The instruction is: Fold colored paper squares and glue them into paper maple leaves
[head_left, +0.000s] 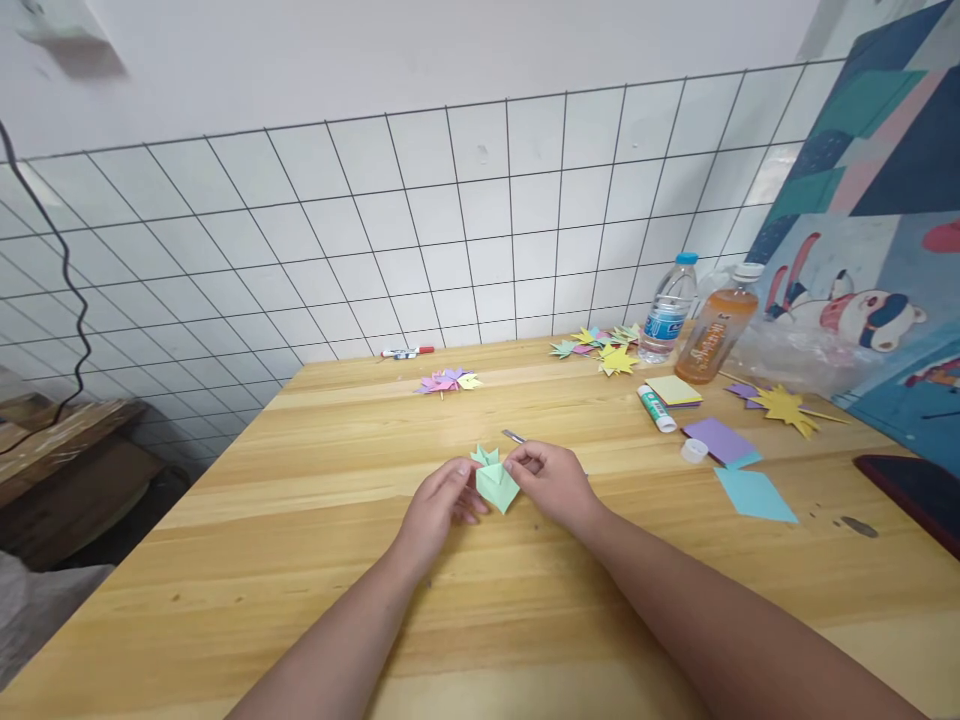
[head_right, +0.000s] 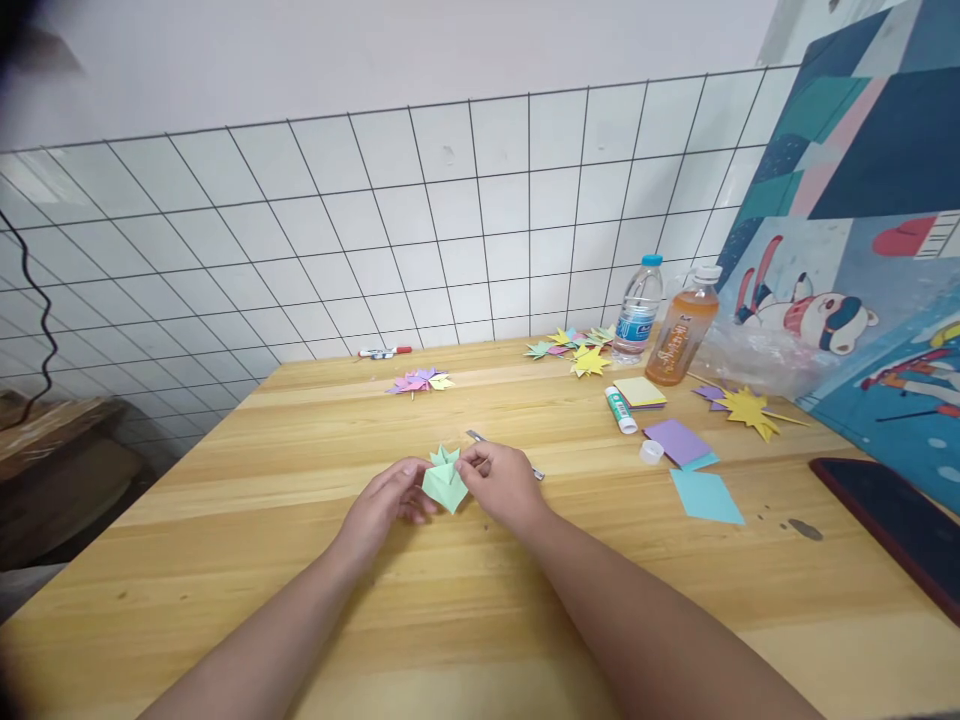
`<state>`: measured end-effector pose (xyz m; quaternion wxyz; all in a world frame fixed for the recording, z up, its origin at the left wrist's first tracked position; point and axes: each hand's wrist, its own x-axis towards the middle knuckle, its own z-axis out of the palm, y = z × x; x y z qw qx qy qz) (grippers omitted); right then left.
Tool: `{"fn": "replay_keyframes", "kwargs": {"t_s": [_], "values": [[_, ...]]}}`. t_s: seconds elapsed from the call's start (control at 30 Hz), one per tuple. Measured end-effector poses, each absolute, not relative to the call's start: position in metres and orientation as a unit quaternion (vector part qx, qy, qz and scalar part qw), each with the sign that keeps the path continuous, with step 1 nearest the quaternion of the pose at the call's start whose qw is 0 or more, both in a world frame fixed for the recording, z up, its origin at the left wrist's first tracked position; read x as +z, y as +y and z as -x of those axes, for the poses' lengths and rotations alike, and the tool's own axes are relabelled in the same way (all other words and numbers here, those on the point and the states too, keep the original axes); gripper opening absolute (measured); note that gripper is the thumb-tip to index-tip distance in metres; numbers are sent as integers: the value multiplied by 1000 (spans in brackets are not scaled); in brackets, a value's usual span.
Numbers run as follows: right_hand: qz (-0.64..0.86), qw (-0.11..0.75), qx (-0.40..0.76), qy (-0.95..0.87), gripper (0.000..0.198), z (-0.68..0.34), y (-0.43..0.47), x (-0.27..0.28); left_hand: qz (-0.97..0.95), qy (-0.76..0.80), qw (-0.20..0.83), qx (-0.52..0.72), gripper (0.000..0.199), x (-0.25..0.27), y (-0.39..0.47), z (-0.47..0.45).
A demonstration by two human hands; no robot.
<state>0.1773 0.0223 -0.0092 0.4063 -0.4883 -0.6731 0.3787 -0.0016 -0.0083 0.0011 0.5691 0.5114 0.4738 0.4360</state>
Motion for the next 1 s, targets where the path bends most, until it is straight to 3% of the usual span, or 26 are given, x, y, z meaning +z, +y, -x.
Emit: {"fn": "replay_keyframes", "kwargs": {"t_s": [0.53, 0.67, 0.73, 0.87, 1.0], "values": [[436, 392, 411, -698, 11, -174, 15, -4, -562, 493, 538, 390, 34, -1, -6, -2], [353, 411, 518, -662, 39, -177, 14, -4, -527, 508, 536, 421, 35, 1, -5, 0], [322, 414, 496, -692, 50, -179, 15, -4, -521, 514, 532, 426, 35, 2, -4, 0], [303, 403, 357, -787, 33, -182, 17, -5, -537, 512, 522, 421, 34, 2, -5, -1], [315, 394, 322, -801, 14, -181, 17, -5, -562, 523, 488, 415, 33, 1, -5, -1]]}}
